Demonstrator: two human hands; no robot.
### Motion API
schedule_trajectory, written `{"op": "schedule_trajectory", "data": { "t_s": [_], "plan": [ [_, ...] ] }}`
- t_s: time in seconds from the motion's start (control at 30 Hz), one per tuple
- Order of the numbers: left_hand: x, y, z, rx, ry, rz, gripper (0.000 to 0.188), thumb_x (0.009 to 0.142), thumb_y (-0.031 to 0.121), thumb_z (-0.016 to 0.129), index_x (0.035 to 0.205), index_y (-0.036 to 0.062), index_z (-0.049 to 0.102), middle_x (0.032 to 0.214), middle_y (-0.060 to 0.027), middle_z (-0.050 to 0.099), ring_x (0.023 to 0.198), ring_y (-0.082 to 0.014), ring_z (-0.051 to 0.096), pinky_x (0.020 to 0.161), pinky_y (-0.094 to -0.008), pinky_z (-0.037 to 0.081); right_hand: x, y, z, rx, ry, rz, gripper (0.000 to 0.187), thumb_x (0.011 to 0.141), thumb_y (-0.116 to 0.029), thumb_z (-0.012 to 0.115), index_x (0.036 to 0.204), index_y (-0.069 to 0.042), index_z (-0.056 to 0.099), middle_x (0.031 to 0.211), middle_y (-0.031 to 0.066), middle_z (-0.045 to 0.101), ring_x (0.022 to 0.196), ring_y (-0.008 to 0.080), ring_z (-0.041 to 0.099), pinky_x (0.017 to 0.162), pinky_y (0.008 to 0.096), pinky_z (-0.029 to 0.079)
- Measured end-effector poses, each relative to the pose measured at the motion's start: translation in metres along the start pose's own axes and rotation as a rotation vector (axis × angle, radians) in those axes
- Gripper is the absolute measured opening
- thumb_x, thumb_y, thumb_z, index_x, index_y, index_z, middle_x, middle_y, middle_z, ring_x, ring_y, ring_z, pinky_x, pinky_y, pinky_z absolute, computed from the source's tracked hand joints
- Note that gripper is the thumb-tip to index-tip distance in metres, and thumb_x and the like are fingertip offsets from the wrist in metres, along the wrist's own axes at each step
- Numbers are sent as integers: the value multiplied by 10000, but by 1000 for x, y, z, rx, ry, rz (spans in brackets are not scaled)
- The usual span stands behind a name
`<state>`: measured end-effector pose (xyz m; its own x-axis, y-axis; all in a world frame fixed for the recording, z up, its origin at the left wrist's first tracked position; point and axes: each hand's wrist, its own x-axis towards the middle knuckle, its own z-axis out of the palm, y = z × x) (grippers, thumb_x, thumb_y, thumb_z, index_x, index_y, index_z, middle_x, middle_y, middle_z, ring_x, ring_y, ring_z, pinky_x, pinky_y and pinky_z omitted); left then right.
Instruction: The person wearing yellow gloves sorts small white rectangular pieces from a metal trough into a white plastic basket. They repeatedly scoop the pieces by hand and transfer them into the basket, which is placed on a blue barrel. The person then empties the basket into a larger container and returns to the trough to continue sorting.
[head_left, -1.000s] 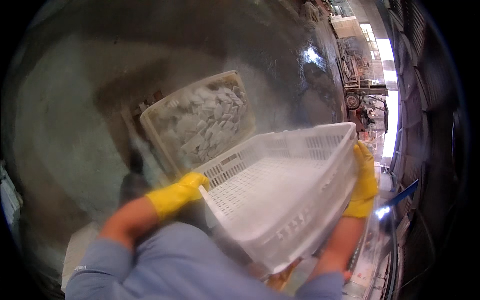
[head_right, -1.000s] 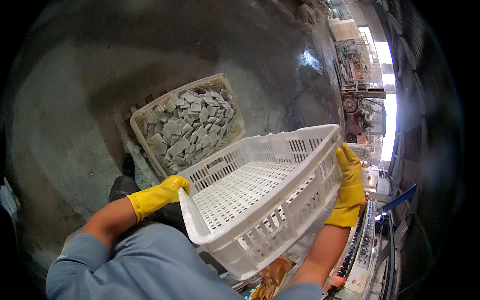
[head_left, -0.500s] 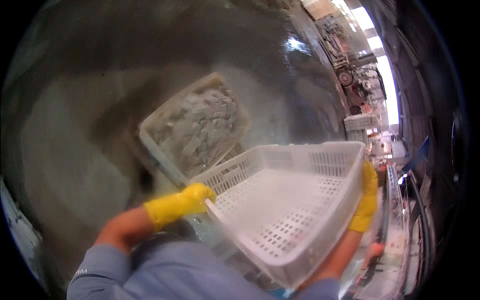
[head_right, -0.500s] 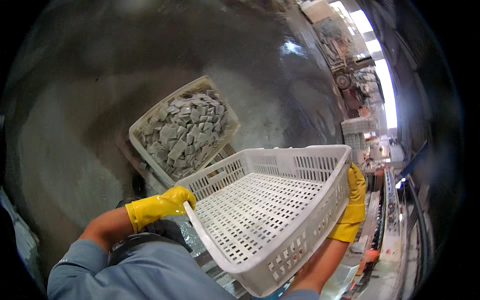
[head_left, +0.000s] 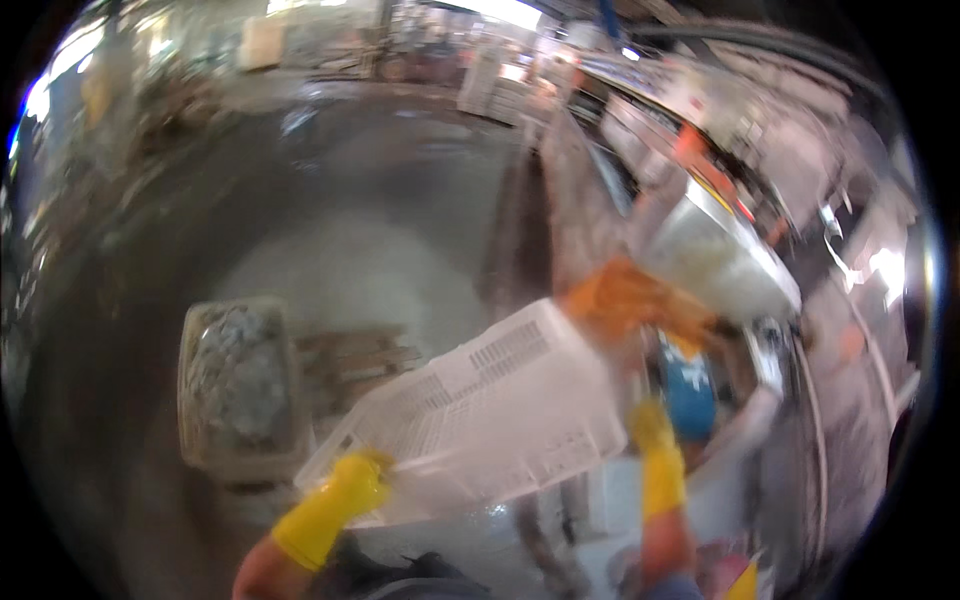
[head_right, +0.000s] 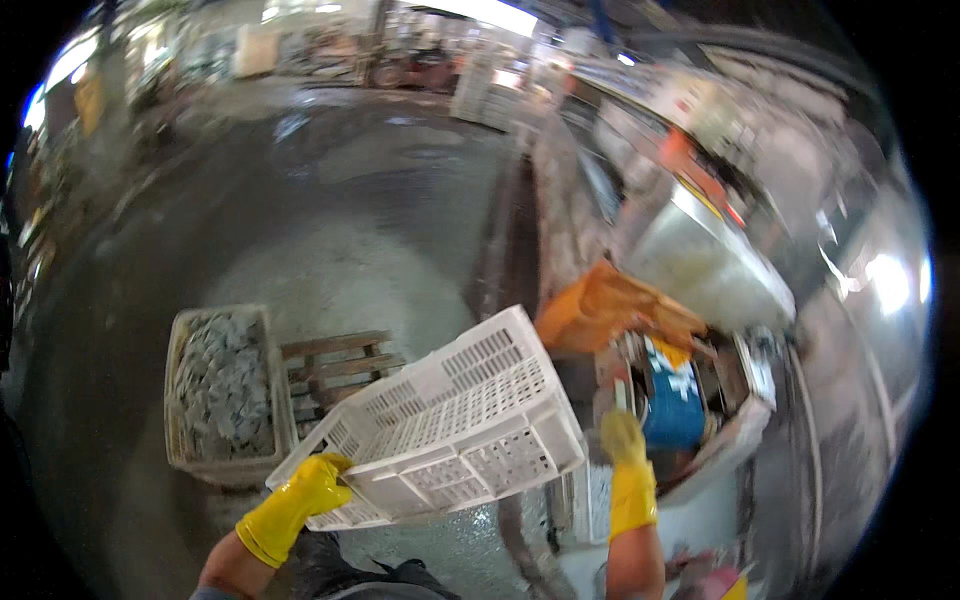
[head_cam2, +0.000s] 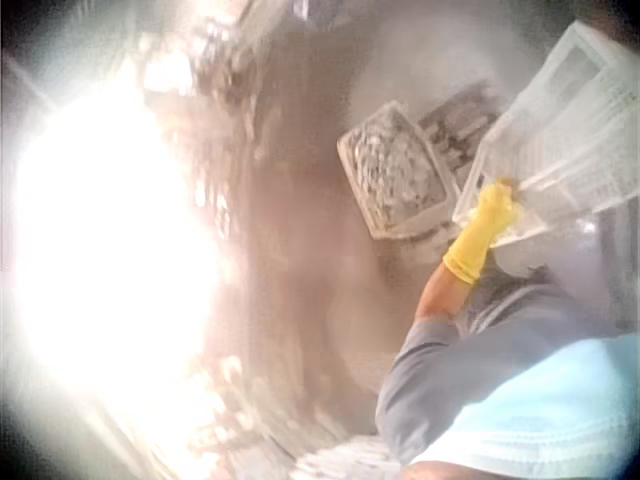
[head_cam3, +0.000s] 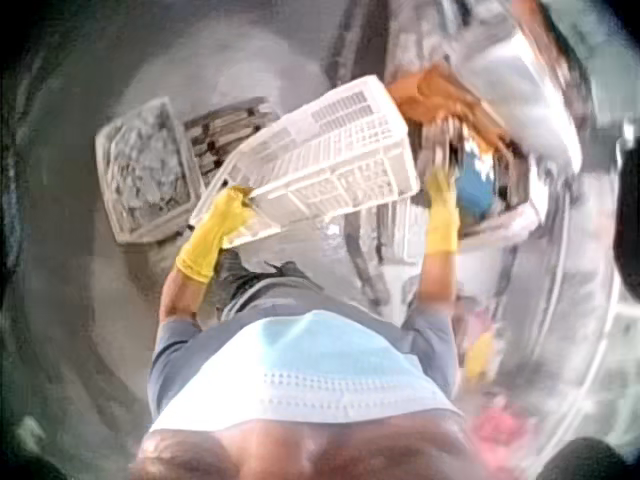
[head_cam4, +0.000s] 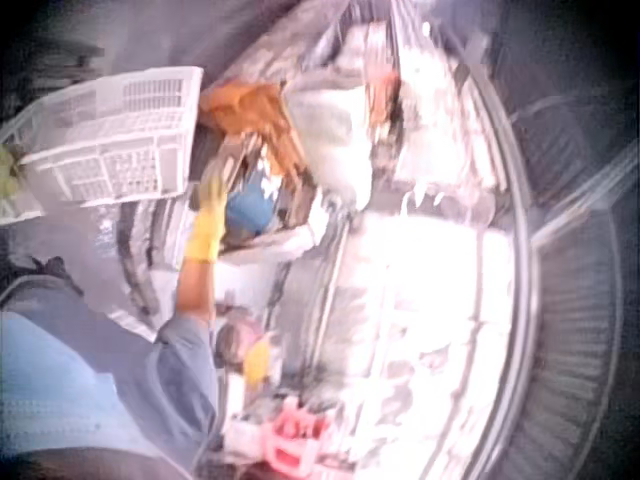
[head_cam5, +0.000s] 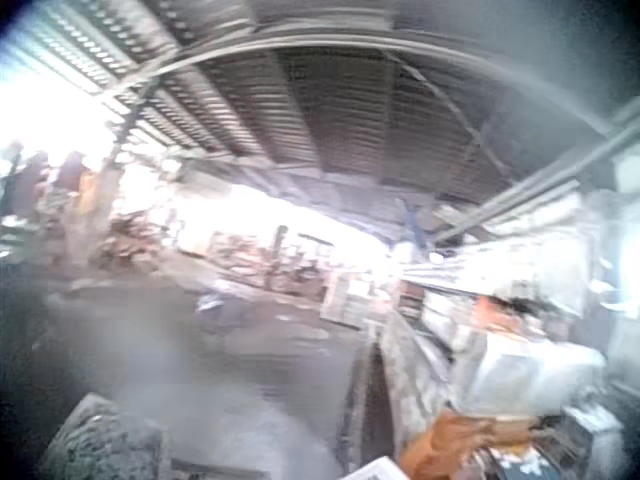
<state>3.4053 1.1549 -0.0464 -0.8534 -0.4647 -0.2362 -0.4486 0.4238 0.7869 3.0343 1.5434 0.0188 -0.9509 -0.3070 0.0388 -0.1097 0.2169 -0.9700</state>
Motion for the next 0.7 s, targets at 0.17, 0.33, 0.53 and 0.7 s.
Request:
{"op": "schedule_trajectory", "data": {
  "t_s": [0.17, 0.33, 0.53, 0.7],
  "plan": [
    [39, 36, 120, 74, -301, 176, 544, 724, 232, 778, 1234, 51, 720, 1215, -191, 722, 1163, -345, 672, 1032, -395, 507, -279, 159, -124, 268, 259, 730, 400, 993, -394, 665, 1221, -66, 666, 995, 93, 718, 858, 219, 665, 778, 365, 530],
    [108, 107, 224, 397, -502, 432, 521, 759, 216, 724, 1262, 82, 715, 1289, -188, 690, 1228, -360, 629, 1081, -404, 472, -364, 95, -62, 597, 202, 959, 489, 995, -346, 704, 1277, 37, 592, 1006, 140, 732, 965, 254, 724, 836, 339, 579],
    [159, 136, 339, 660, -731, 689, 479, 770, 164, 682, 1243, 100, 717, 1241, -179, 700, 1172, -380, 641, 1020, -443, 499, -266, 193, 37, 980, -112, 941, 475, 1044, -387, 608, 1385, -59, 560, 1356, 103, 652, 1240, 196, 620, 1089, 436, 494],
    [192, 236, 408, 642, -822, 1078, 252, 741, 155, 678, 986, 118, 724, 1018, -125, 727, 1030, -349, 683, 883, -455, 547, -184, 274, 8, 77, -159, 592, 478, 1080, -398, 468, 1482, -138, 456, 1548, -14, 469, 1460, 191, 360, 1235, 554, 239]
  ]
}}
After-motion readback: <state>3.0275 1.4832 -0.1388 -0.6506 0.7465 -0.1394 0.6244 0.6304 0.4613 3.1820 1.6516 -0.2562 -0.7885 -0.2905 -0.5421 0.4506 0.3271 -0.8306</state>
